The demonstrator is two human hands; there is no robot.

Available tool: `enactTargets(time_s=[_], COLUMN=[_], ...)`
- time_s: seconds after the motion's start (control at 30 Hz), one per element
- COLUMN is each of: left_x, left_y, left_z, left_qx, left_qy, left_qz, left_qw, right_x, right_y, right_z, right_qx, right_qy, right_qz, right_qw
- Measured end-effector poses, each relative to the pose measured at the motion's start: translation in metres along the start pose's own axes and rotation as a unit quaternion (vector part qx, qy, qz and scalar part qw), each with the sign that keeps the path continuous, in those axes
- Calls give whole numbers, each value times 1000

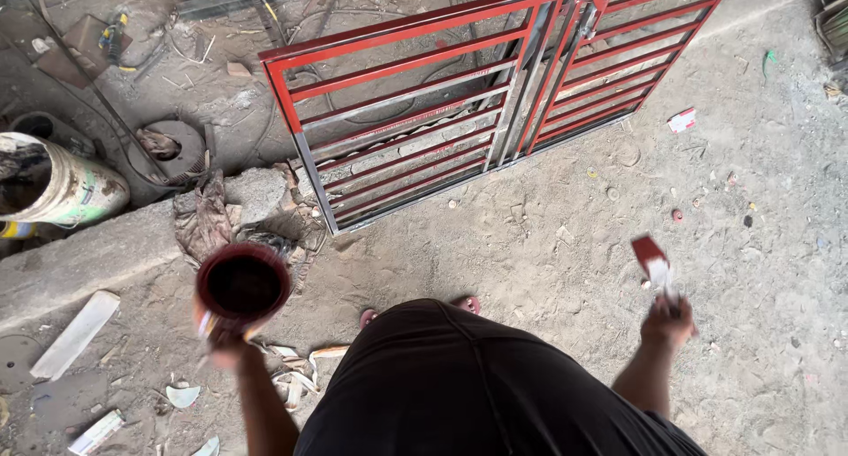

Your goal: The person paints a red metal gate using a paintbrush and a bucket of red paint. They repeatedly dip the brush into the bucket and apply paint to the horizontal bars of the gate, working from one side to the other.

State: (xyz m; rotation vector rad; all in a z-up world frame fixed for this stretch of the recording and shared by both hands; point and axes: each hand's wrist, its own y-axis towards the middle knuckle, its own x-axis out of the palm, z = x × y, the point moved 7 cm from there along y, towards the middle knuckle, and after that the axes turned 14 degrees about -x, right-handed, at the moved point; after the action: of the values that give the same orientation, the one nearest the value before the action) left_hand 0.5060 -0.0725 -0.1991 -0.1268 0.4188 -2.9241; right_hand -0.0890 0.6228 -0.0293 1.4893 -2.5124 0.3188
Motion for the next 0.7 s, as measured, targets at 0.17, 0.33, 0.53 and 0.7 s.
enactTargets(time_s=[0.17, 0.33, 0.53, 0.7], left_x=[105, 169, 194, 194], left_y=[-9, -30, -41, -44], left_z=[-6, 3, -13, -13], left_qx=[-179, -185, -254, -255], left_qy=[-324, -324, -298, -298], left_qz=[-155, -269, -262, -274], left_qw=[916, 888, 882, 878], right_x=[104, 172, 181, 152], right_y=[32, 11, -26, -19], right_z=[37, 62, 47, 43], right_qx=[-38, -1, 28, -2], right_qy=[331, 352, 321, 333], right_qz=[-134, -154, -137, -91], right_qw=[933, 923, 937, 938])
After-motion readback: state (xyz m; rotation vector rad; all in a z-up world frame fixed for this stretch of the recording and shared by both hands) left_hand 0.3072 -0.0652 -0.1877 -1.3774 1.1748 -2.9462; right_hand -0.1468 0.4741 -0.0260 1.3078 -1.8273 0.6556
